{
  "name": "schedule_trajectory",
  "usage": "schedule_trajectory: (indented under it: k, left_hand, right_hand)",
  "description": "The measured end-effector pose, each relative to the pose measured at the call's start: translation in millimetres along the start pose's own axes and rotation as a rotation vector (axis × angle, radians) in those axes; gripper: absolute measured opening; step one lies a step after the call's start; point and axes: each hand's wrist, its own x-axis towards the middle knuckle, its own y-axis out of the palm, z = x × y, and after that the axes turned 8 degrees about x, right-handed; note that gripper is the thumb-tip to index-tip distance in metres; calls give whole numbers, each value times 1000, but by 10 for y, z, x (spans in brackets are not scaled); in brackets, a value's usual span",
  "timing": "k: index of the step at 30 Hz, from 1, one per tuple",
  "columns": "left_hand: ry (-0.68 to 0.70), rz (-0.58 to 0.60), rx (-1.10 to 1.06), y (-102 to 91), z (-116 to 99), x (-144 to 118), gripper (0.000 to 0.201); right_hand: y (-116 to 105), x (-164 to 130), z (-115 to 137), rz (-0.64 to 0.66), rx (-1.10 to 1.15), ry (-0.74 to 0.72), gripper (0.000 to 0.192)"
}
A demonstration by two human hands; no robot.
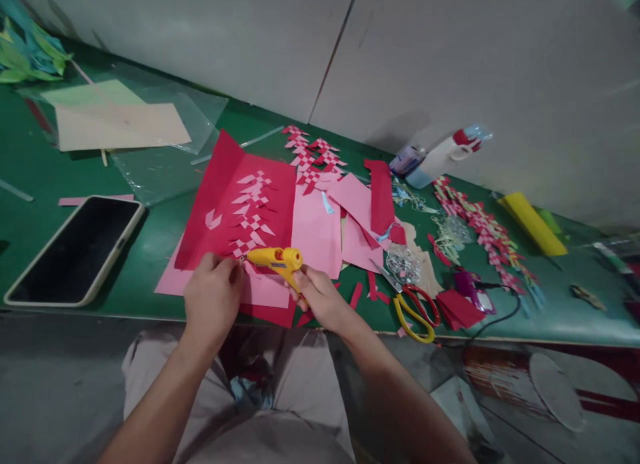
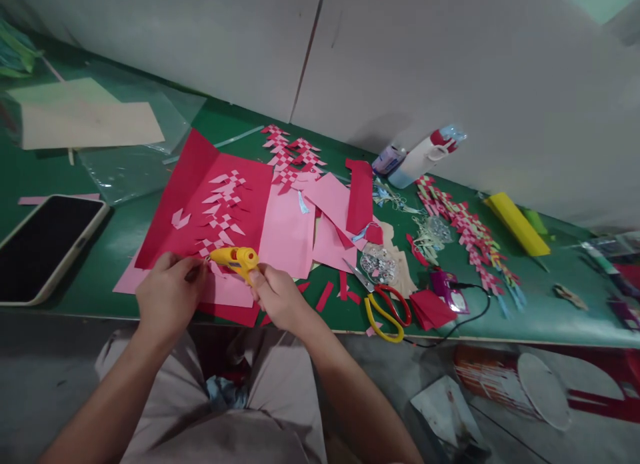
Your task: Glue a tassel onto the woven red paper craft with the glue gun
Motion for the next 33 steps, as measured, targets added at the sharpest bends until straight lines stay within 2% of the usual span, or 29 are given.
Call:
schedule_trajectory:
  k: [8,16,26,29,33]
  left_hand:
    - [14,-23,42,23,3,-16,36]
    - [-61,-51,-60,35,6,-40,33]
    - [-33,-11,-36,4,-17,-18,33]
    - [-21,-7,-22,-1,-22,-17,33]
    - [-25,-12,-25,6,-20,-25,33]
  right_hand:
    - [-28,32,-12,16,-67,-36,41]
    - [-51,40,20,5,-191,-44,39]
    - [-21,22,5,15,49,11,44]
    - [-9,21,11,36,43,6,44]
    - [-16,24,16,32,-71,-19,44]
